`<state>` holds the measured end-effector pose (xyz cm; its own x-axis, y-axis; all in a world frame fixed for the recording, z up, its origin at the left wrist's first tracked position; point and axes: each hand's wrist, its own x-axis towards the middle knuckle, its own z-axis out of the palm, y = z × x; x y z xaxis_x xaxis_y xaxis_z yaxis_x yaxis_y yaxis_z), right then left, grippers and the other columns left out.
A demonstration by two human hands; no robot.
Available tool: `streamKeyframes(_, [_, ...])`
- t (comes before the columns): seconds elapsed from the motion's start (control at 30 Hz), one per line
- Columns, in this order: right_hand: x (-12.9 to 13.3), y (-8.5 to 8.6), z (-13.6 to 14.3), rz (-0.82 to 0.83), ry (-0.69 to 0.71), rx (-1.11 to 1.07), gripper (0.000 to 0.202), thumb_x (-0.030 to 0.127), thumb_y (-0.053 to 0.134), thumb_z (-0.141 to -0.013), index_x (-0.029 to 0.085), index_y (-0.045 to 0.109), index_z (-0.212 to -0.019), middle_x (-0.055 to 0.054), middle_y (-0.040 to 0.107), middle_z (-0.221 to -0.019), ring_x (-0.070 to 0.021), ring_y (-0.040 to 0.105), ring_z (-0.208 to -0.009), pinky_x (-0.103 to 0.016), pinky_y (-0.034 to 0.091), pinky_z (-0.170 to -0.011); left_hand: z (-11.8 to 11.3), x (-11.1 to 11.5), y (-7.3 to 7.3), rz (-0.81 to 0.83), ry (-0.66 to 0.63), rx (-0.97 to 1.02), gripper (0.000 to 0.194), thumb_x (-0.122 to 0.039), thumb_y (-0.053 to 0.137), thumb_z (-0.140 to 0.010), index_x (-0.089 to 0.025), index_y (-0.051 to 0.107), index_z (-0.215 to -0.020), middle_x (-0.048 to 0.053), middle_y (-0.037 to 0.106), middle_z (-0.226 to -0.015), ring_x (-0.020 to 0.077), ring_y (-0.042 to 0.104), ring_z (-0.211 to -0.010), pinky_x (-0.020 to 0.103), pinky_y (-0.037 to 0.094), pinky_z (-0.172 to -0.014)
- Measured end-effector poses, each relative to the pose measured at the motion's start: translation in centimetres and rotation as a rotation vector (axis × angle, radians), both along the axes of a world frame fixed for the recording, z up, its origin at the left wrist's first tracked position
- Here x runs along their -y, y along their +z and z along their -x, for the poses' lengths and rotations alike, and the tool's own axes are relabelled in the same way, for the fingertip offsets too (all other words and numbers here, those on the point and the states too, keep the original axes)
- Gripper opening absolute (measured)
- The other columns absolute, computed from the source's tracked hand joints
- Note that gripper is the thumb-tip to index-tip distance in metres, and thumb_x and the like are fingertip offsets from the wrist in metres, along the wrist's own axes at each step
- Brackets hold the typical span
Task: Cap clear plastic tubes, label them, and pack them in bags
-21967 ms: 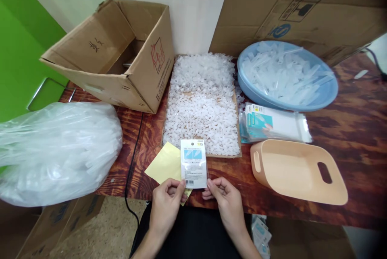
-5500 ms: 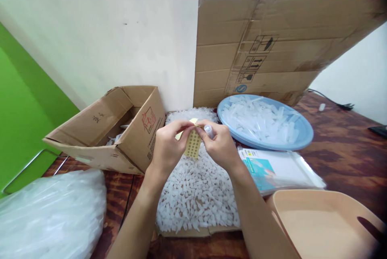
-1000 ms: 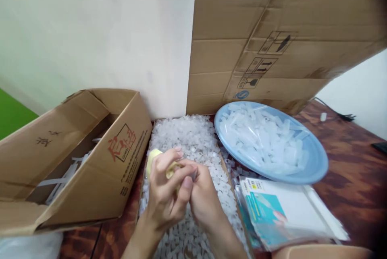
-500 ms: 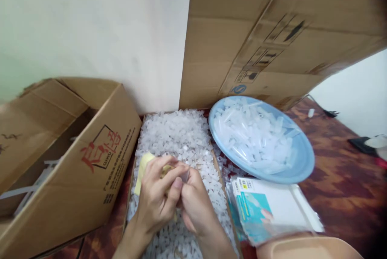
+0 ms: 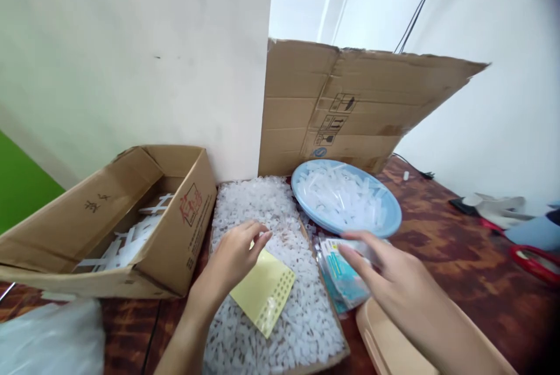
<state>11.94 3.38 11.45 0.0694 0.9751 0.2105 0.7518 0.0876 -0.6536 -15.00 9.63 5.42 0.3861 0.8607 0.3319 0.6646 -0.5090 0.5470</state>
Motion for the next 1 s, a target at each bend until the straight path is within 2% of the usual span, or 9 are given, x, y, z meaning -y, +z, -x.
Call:
streamKeyframes(0.17, [7.6,-7.0,-11.0,0.226,-0.010,0.266,0.029,0.053,0.069,-0.076,0.027,0.081,-0.082,-0.011,0.082,-0.081,-0.0354,0.077,-0.074,-0.039,0.060,-0.062,0.3,1.1,0.0,0.276,0.026,-0.325,0.027,-0.037,0.053,-0.102,-0.019,0.073,-0.106,0.012,0.074,-0.109,0.0278,0.070,-0.101,0.033,0.050,-0.083])
streamKeyframes(0.27, [7.6,-8.9,-13.9,0.239,0.009,0.293,0.026,0.047,0.067,-0.077,0.027,0.082,-0.085,-0.010,0.083,-0.084,-0.0355,0.079,-0.077,-0.041,0.063,-0.067,0.3,1.9,-0.1,0.370,0.033,-0.398,0.020,-0.034,0.064,-0.095,-0.018,0.076,-0.099,0.014,0.075,-0.107,0.0299,0.072,-0.098,0.032,0.049,-0.076])
streamKeyframes(0.4, [0.0,-5.6,-11.9,0.111,0.090,0.477,0.031,0.037,0.052,-0.094,0.021,0.079,-0.095,-0.011,0.081,-0.102,-0.0310,0.077,-0.092,-0.037,0.059,-0.079,-0.5,3.0,0.3,0.368,-0.008,-0.436,0.011,-0.026,0.073,-0.085,-0.020,0.080,-0.092,0.011,0.078,-0.091,0.0272,0.073,-0.081,0.029,0.047,-0.063])
streamKeyframes(0.5, [-7.7,-3.4,-9.8,0.174,0.108,0.618,0.029,0.016,0.052,-0.096,0.014,0.075,-0.113,-0.014,0.076,-0.117,-0.0287,0.071,-0.110,-0.035,0.052,-0.093,-2.4,4.8,0.2,0.317,-0.089,-0.460,0.011,-0.014,0.074,-0.080,-0.020,0.081,-0.086,0.010,0.078,-0.084,0.0270,0.074,-0.076,0.030,0.048,-0.063])
streamKeyframes(0.63, [-13.2,-4.2,-8.7,0.371,0.168,0.708,0.020,0.028,0.068,-0.098,0.014,0.071,-0.111,-0.009,0.073,-0.109,-0.0221,0.071,-0.095,-0.038,0.058,-0.086,-5.7,8.0,-1.7,0.209,-0.206,-0.440,0.021,-0.012,0.072,-0.083,-0.021,0.079,-0.100,0.012,0.079,-0.102,0.0292,0.075,-0.093,0.033,0.053,-0.076])
streamKeyframes(0.73, [-14.1,-5.0,-8.4,0.393,0.186,0.762,0.025,0.037,0.066,-0.100,0.015,0.067,-0.113,-0.006,0.071,-0.110,-0.0192,0.070,-0.091,-0.039,0.060,-0.082,-7.5,9.7,-3.9,0.141,-0.222,-0.434,0.017,-0.010,0.066,-0.087,-0.015,0.078,-0.097,0.016,0.077,-0.101,0.0302,0.075,-0.093,0.036,0.054,-0.082])
streamKeyframes(0.87, [-13.4,-3.6,-8.6,0.218,0.128,0.787,0.011,0.024,0.069,-0.093,0.013,0.072,-0.096,-0.012,0.074,-0.099,-0.0267,0.070,-0.097,-0.041,0.052,-0.087,-7.6,10.3,-5.8,0.096,-0.187,-0.400,0.015,-0.010,0.062,-0.092,-0.012,0.076,-0.091,0.016,0.076,-0.091,0.0307,0.074,-0.089,0.038,0.055,-0.083])
streamKeyframes(0.93, [-11.3,-2.6,-8.4,0.093,0.086,0.766,0.012,0.020,0.064,-0.092,0.013,0.072,-0.097,-0.018,0.075,-0.100,-0.0327,0.068,-0.104,-0.042,0.047,-0.089,-6.9,10.4,-6.0,0.100,-0.170,-0.365,0.014,-0.014,0.063,-0.094,-0.015,0.076,-0.087,0.013,0.076,-0.087,0.0288,0.074,-0.088,0.035,0.055,-0.082])
streamKeyframes(1.0, [-7.6,-1.9,-7.3,-0.023,0.058,0.661,0.020,0.027,0.059,-0.095,0.015,0.069,-0.108,-0.016,0.074,-0.102,-0.0313,0.068,-0.101,-0.041,0.049,-0.086,-5.8,10.5,-5.9,0.108,-0.150,-0.317,0.016,-0.021,0.061,-0.098,-0.017,0.075,-0.094,0.011,0.074,-0.091,0.0263,0.072,-0.092,0.031,0.054,-0.082])
